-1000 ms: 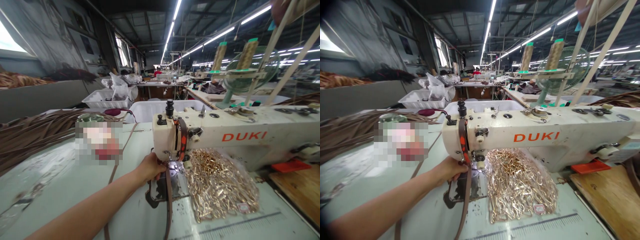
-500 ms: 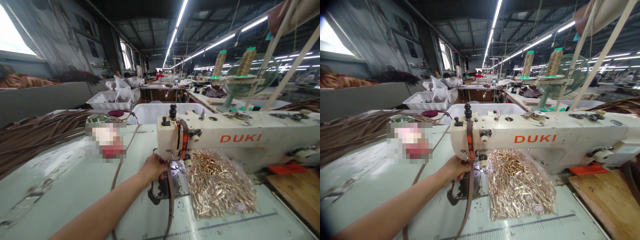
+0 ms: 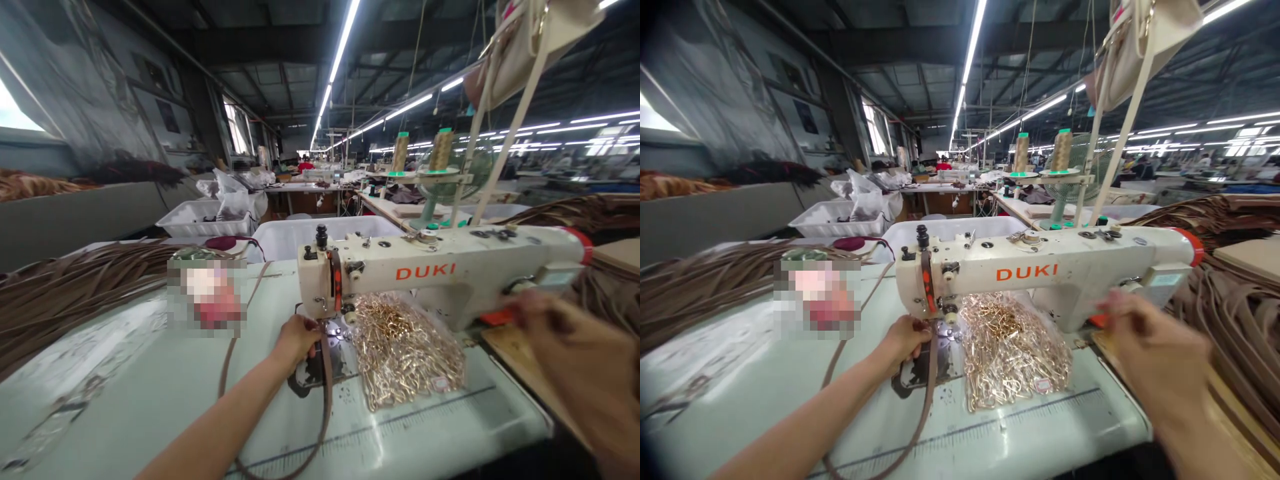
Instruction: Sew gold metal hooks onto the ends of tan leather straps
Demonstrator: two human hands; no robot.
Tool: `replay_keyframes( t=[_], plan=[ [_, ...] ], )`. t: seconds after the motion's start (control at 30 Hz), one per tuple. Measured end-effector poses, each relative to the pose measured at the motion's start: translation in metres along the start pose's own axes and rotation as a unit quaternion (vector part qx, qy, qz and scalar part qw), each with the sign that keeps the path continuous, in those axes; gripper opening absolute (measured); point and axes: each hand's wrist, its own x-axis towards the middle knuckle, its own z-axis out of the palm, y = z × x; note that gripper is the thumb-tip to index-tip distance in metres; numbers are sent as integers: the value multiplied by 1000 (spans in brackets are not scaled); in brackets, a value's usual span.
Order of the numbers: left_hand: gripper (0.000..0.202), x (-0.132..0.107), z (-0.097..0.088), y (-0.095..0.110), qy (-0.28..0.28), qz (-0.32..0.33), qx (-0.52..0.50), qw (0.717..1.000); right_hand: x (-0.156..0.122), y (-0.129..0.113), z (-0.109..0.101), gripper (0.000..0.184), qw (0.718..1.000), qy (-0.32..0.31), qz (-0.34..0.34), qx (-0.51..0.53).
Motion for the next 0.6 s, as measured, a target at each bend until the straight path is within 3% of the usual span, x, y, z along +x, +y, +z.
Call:
replay_keyframes(
  t=[0.03, 0.1, 0.17, 0.23, 0.3, 0.4, 0.5, 0.6],
  plan=[
    [21, 0, 1, -1, 2, 0, 2, 1000, -20, -16, 11, 59, 993, -95, -7, 71],
    [21, 1, 3, -3, 4, 5, 6, 1000, -62, -54, 37, 51, 932, -304, -29, 194],
    [21, 1, 5, -3, 5, 15, 9, 1000, -94, -90, 60, 37, 892, -393, -46, 218],
    [22, -1, 6, 0, 3, 27, 13, 1000, -111, -119, 75, 29, 902, -397, -29, 165],
    [22, -5, 2, 2, -4, 45, 19, 999, -113, -138, 80, 33, 916, -387, -29, 102],
    [24, -24, -19, -3, -20, 85, 30, 996, -106, -152, 81, 29, 917, -392, -39, 68],
    [30, -66, -42, -23, -19, 142, 49, 988, -102, -151, 82, 25, 908, -408, -37, 85],
    [40, -129, -44, -51, -33, 197, 69, 977, -98, -140, 82, 15, 897, -426, -29, 115]
  ],
)
